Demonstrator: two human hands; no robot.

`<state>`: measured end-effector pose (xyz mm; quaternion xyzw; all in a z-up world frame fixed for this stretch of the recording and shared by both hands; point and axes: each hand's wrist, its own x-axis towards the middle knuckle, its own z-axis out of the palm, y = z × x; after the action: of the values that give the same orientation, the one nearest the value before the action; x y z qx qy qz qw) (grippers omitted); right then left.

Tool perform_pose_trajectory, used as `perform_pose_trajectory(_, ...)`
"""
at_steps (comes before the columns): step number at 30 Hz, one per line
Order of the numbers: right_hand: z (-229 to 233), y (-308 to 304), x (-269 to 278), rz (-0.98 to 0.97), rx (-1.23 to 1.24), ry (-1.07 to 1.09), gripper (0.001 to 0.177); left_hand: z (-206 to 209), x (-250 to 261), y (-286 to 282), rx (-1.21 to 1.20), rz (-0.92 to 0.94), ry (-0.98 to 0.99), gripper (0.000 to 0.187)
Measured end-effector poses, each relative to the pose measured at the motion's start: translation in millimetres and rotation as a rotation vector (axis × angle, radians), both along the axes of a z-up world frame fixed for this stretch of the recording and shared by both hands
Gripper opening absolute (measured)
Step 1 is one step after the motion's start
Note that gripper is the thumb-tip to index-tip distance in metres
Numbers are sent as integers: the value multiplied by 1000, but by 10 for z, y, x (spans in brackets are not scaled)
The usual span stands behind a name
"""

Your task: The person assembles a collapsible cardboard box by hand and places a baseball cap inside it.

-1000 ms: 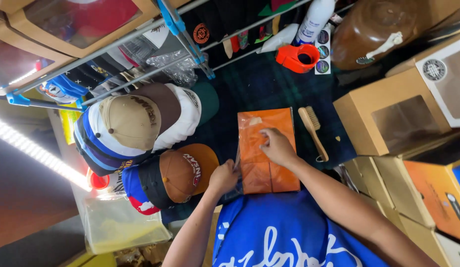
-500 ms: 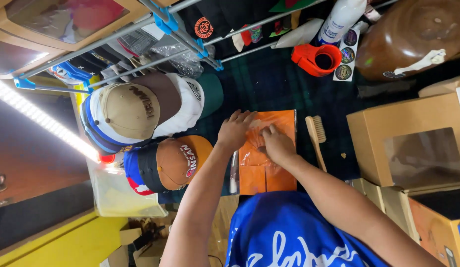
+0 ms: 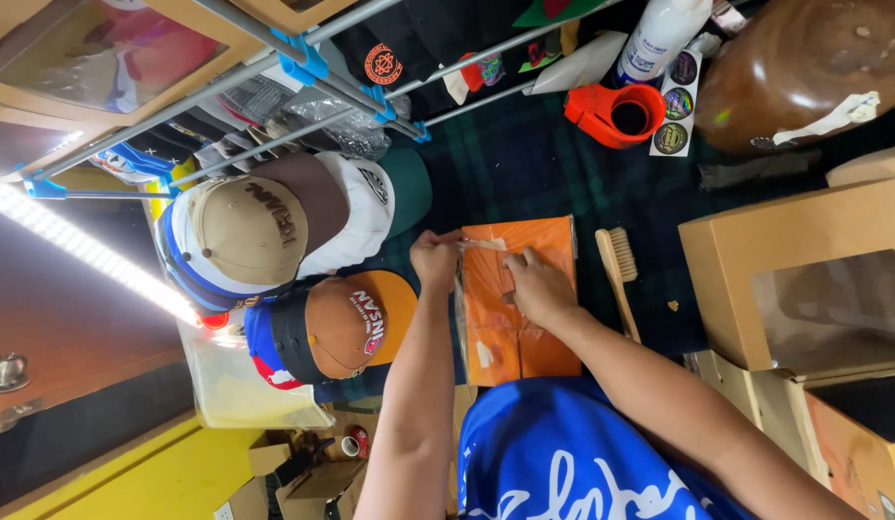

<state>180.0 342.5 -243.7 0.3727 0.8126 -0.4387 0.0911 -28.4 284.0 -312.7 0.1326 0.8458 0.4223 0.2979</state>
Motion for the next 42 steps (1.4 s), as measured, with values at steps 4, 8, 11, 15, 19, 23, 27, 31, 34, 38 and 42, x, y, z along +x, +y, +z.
perform_pose_trajectory(4,244,-2,-23,-4,63,-10,51,496,119,54,-158,-370,192,7)
perform_pose_trajectory(8,178,-82,-52,-19,58,-25,42,648,121,39,-33,-969,701,51)
perform_pose_trajectory(11,113,-82,-75,-45,40,-61,41,84,29,107,19,-1167,1243,23)
perform_pose_trajectory(15,13,-71,-154,-65,-18,-133,49,-39,19,189,108,-1233,1546,5)
perform_pose_trajectory(19,119,-66,-207,-192,-187,-174,40,-379,-20,271,126,-1348,1508,22)
perform_pose_trajectory(23,50,-115,-223,-168,-101,-154,51,-823,21,349,24,-1552,1464,63)
perform_pose_trajectory(27,201,-155,-246,-214,-121,-183,43,-783,9,560,-284,-1497,1098,71)
perform_pose_trajectory(31,326,-165,-270,-161,-88,-180,38,-653,-749,626,-162,-951,130,23)
perform_pose_trajectory(34,125,-198,-258,-177,-63,-189,40,307,-359,488,55,-1207,691,31)
perform_pose_trajectory(38,532,-149,-291,-441,-305,-150,29,795,-132,171,333,-1215,1037,5)
perform_pose_trajectory(42,217,-199,-187,-108,16,-134,36,1077,1,-321,-111,-776,531,63)
